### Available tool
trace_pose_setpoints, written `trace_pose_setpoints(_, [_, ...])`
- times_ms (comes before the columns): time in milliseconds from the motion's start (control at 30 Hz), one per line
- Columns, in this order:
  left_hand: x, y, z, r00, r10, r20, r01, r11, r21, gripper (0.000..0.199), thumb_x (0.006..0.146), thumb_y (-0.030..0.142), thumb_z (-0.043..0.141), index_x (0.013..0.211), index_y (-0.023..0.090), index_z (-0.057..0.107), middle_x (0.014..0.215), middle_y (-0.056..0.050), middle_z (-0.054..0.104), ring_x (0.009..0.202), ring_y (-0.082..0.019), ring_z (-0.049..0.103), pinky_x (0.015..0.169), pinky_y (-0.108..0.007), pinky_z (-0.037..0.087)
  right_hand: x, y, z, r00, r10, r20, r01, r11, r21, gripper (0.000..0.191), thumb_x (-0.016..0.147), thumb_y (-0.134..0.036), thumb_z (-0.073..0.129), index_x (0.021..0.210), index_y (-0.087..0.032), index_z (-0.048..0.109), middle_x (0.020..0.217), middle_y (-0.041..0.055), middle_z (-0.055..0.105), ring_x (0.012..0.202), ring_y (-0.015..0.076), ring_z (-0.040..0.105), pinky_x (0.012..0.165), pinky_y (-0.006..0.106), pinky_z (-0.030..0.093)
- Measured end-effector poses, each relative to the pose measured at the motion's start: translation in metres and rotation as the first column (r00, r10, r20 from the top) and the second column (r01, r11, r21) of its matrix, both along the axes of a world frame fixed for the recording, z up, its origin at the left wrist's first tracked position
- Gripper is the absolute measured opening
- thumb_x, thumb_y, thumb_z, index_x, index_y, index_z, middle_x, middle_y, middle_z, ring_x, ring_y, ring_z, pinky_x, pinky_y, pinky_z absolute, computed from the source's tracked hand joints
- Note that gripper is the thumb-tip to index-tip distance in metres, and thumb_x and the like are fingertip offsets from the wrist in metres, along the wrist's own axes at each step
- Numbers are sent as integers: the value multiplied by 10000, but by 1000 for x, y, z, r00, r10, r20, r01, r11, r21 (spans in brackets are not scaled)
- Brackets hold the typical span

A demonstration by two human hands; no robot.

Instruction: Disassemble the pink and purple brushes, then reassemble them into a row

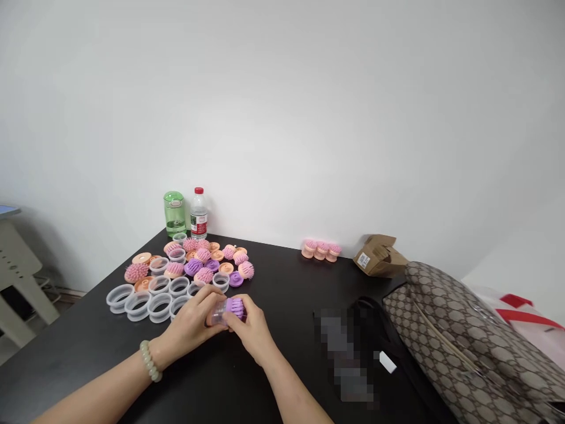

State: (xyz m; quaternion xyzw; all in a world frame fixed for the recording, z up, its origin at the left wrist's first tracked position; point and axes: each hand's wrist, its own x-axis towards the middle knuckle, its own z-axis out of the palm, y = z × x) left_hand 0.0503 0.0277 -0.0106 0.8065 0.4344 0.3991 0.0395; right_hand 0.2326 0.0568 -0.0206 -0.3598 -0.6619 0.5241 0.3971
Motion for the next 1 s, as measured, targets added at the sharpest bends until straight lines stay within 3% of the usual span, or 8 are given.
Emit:
trace_pose_setpoints(133, [1, -2, 2, 1000, 10, -4, -11, 999, -43, 299, 837, 217, 693, 1088, 203, 532, 1048, -67, 561, 890, -211, 621, 743, -330, 555, 1, 2, -5, 1000, 15, -21, -14, 999, 36, 558, 742, -340, 771, 1237, -251, 529, 1092, 30, 651, 931, 215, 632, 837, 345, 507])
trace_pose_setpoints(300, [1, -4, 6, 1000, 30, 7, -29, 994, -101, 309, 823, 277, 722, 1067, 200, 549, 1016, -57, 546, 888, -219, 599, 742, -341, 539, 2, -1, 0, 1000, -22, 14, 22, 1000, -13, 423, 758, -331, 740, 1136, -239, 572, 1024, 28, 659, 921, 224, 639, 839, 353, 517])
trace_pose_setpoints(433, [2, -4, 7, 999, 48, -12, -49, 988, -148, 298, 809, 265, 728, 1048, 200, 562, 993, -48, 538, 856, -213, 593, 720, -331, 519, 3, -2, 4, 995, 52, -79, -54, 998, -18, 534, 720, -333, 787, 1192, -262, 546, 1146, 37, 633, 1018, 233, 630, 894, 357, 512])
trace_pose_setpoints(600, [2, -4, 7, 999, 46, -17, -48, 989, -136, 292, 821, 312, 718, 1041, 197, 564, 980, -50, 541, 846, -215, 583, 703, -322, 500, 4, 1, 5, 999, 11, -37, -12, 1000, -27, 419, 747, -356, 771, 1109, -238, 596, 1018, 35, 664, 948, 238, 641, 853, 364, 516])
trace_pose_setpoints(767, [1, -5, 8, 999, 48, -21, -51, 990, -134, 274, 811, 266, 712, 1032, 200, 564, 973, -45, 534, 828, -207, 576, 688, -311, 495, 5, -1, 6, 993, 67, -100, -70, 997, -24, 539, 712, -331, 803, 1192, -275, 564, 1157, 38, 639, 1013, 239, 634, 882, 360, 515])
trace_pose_setpoints(1000, [1, -4, 6, 998, 45, -33, -49, 989, -142, 303, 804, 328, 733, 1025, 201, 568, 968, -39, 532, 817, -198, 573, 689, -311, 489, 4, 1, 2, 999, 2, -54, -3, 1000, -18, 406, 730, -368, 786, 1074, -231, 622, 980, 31, 682, 897, 231, 649, 809, 350, 520])
